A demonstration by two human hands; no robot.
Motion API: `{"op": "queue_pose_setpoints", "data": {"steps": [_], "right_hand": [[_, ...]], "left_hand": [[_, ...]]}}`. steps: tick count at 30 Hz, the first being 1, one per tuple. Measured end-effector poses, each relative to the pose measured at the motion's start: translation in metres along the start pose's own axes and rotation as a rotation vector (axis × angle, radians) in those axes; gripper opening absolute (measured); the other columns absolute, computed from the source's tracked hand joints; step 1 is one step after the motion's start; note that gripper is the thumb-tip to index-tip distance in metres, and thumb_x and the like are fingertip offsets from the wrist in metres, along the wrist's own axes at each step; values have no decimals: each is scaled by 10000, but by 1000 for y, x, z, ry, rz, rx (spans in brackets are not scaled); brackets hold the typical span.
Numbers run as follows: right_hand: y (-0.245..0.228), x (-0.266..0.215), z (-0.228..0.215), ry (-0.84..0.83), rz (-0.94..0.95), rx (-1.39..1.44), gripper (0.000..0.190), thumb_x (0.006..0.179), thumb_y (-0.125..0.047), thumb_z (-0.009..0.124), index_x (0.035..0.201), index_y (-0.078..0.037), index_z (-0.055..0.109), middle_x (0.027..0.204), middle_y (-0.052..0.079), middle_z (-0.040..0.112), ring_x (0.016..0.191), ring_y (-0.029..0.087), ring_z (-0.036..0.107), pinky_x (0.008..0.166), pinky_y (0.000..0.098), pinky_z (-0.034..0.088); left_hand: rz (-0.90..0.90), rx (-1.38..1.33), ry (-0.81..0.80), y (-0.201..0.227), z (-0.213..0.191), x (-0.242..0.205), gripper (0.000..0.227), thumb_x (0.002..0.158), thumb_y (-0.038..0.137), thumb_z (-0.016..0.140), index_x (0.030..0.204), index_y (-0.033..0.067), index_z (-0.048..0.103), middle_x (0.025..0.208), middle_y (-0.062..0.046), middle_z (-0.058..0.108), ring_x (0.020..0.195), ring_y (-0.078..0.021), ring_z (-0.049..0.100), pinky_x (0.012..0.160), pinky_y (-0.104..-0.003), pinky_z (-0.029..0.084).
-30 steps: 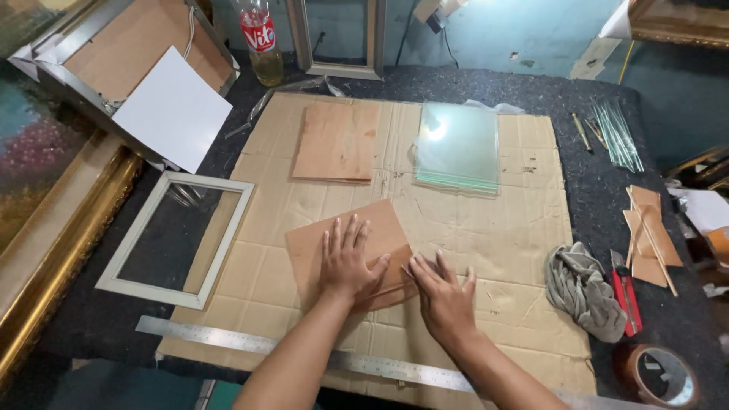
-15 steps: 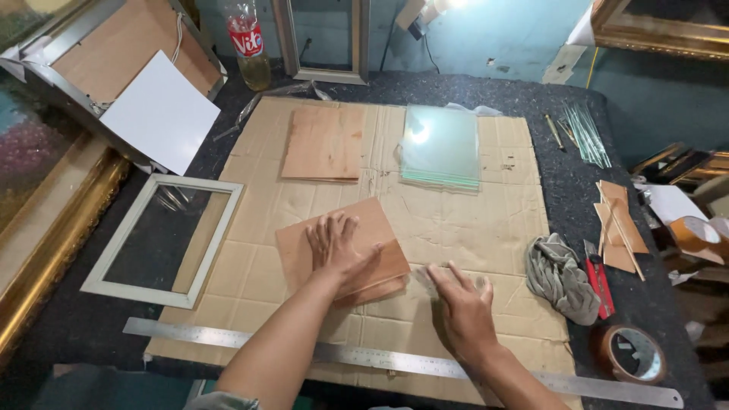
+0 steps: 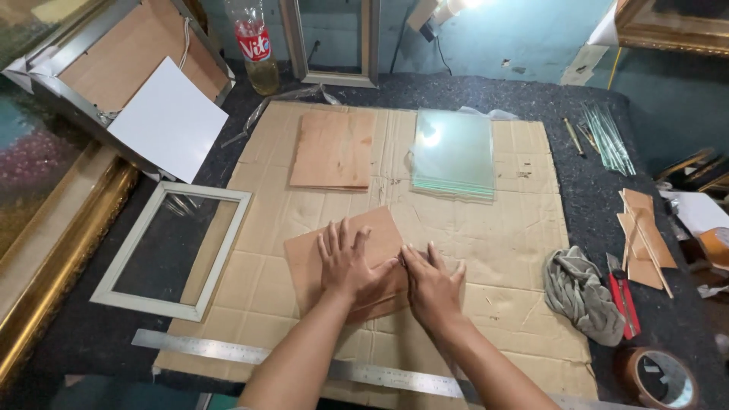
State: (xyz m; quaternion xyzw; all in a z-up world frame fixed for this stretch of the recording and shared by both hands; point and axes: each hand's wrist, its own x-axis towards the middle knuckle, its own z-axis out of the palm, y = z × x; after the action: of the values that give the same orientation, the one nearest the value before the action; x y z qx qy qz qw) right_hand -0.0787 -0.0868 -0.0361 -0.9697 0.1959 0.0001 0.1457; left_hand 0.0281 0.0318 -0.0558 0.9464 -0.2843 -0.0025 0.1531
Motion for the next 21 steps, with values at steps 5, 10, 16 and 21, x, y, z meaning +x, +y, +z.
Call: {"op": "queue_pose_setpoints", "data": {"steps": [5,10,16,21], "right_hand": [[-5,21,-13,38,-76,-49,423,876,-215,348,1289,-290,395,1316,-107,440,1296,260,278,898,703,214],[6,-22,-10,-21,-51,-49,445,855,-198,381,1284,-319,377,1349,-148,384,1290,249,275,917,683,226],[0,29,5,35,-46,-36,413,871,-236,353,1273,-312,410,1309,-136,444,1291,214,299,933,667,205],[-2,34,4,78,-97,-61,398,861,-269,394,1253,-317,437,1299,-138,452,1273,230,328,902,689,219]], "left_hand": [[6,-39,71,-2,4,10,693,636,654,551,1167,231,414,1345,-153,295,1277,-389,220,986,-600,169],[-1,-1,111,-2,8,7,727,589,688,552,1151,241,440,1338,-146,318,1268,-384,243,982,-589,184],[-11,-25,121,2,2,5,709,583,660,580,1131,228,455,1330,-139,336,1264,-378,257,983,-585,199],[-7,-27,146,2,3,5,717,560,632,626,1122,217,462,1329,-140,343,1259,-375,269,987,-586,203]]}}
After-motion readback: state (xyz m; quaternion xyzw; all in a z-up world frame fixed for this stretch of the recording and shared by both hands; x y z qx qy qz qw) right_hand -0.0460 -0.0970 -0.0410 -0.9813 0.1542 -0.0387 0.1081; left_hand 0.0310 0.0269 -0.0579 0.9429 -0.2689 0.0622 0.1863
